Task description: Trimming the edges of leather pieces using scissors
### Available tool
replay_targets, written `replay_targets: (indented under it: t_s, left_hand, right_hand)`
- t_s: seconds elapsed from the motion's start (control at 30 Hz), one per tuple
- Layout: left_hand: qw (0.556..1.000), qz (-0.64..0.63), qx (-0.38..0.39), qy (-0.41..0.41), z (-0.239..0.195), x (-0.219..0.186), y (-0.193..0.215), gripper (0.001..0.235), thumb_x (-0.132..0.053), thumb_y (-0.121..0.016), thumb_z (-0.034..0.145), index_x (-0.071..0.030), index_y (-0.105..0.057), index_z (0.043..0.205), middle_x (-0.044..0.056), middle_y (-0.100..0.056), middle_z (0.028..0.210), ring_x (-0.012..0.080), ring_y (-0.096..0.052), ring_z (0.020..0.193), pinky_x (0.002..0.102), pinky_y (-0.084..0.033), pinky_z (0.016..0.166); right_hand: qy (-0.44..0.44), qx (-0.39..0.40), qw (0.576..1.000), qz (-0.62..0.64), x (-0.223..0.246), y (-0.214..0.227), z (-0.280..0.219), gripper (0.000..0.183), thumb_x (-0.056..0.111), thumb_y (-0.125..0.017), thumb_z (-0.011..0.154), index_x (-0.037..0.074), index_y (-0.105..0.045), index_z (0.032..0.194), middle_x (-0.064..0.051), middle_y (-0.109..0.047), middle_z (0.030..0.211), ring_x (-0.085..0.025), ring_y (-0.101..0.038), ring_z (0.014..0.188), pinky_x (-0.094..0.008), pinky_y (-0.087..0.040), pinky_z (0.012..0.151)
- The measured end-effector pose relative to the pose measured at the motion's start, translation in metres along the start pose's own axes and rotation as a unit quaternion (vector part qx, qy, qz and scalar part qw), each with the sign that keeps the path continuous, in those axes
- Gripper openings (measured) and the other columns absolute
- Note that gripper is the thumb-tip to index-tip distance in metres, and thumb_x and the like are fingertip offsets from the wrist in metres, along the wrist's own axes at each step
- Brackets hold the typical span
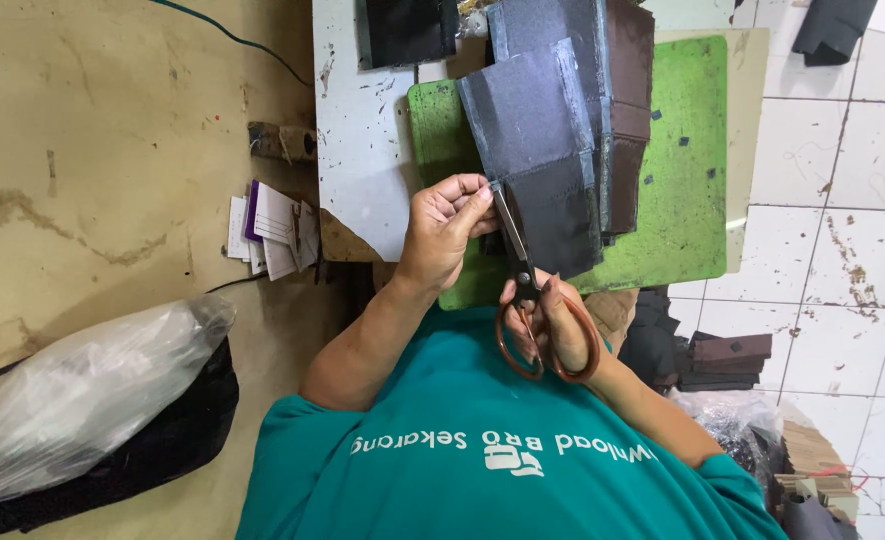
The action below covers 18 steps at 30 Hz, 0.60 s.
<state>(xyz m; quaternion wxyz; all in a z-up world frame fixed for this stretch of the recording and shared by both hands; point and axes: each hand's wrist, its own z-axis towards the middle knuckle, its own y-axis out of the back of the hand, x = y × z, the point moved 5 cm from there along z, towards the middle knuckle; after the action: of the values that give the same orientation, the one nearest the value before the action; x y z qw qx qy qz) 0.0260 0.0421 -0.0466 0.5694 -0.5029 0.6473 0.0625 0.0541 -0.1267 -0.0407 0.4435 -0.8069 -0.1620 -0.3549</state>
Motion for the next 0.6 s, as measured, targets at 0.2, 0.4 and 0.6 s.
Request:
replay_targets:
  t_s: [0.2,0.4,0.6]
  left_hand:
    - [1.000,-0.001,0.010,0.008,0.000,-0.002,-0.002,0.016,-0.010,-0.069,0.100,0.004,-0.070,0.108,0.015,-0.075,0.087,0.0135,-0.073,0.079,0.033,-0.066,0.071]
    - [1.000,0.000,0.018,0.019,0.001,-0.002,0.000,0.016,-0.009,-0.068,0.100,0.004,-0.070,0.108,0.016,-0.076,0.090,0.0144,-0.075,0.082,0.034,-0.067,0.074]
    - [0.999,0.005,0.026,0.022,0.004,0.006,0.004,0.017,-0.011,-0.067,0.100,0.003,-0.070,0.109,0.015,-0.076,0.093,0.0154,-0.075,0.084,0.033,-0.066,0.074]
  right_hand:
    - [-0.013,-0.015,1.000,-0.001,0.001,-0.003,0.005,0.071,0.059,-0.042,0.106,-0.011,-0.057,0.107,-0.012,-0.048,0.053,-0.013,-0.043,0.026,-0.029,-0.042,0.022]
    - [-0.042,-0.020,0.999,0.020,-0.002,0.000,0.008,0.071,0.061,-0.040,0.106,-0.008,-0.056,0.109,-0.010,-0.049,0.055,-0.011,-0.043,0.028,-0.028,-0.043,0.023]
    - [-0.038,-0.020,0.999,0.007,0.004,-0.007,0.008,0.068,0.059,-0.042,0.106,-0.007,-0.056,0.105,-0.009,-0.047,0.054,-0.011,-0.042,0.028,-0.028,-0.042,0.022]
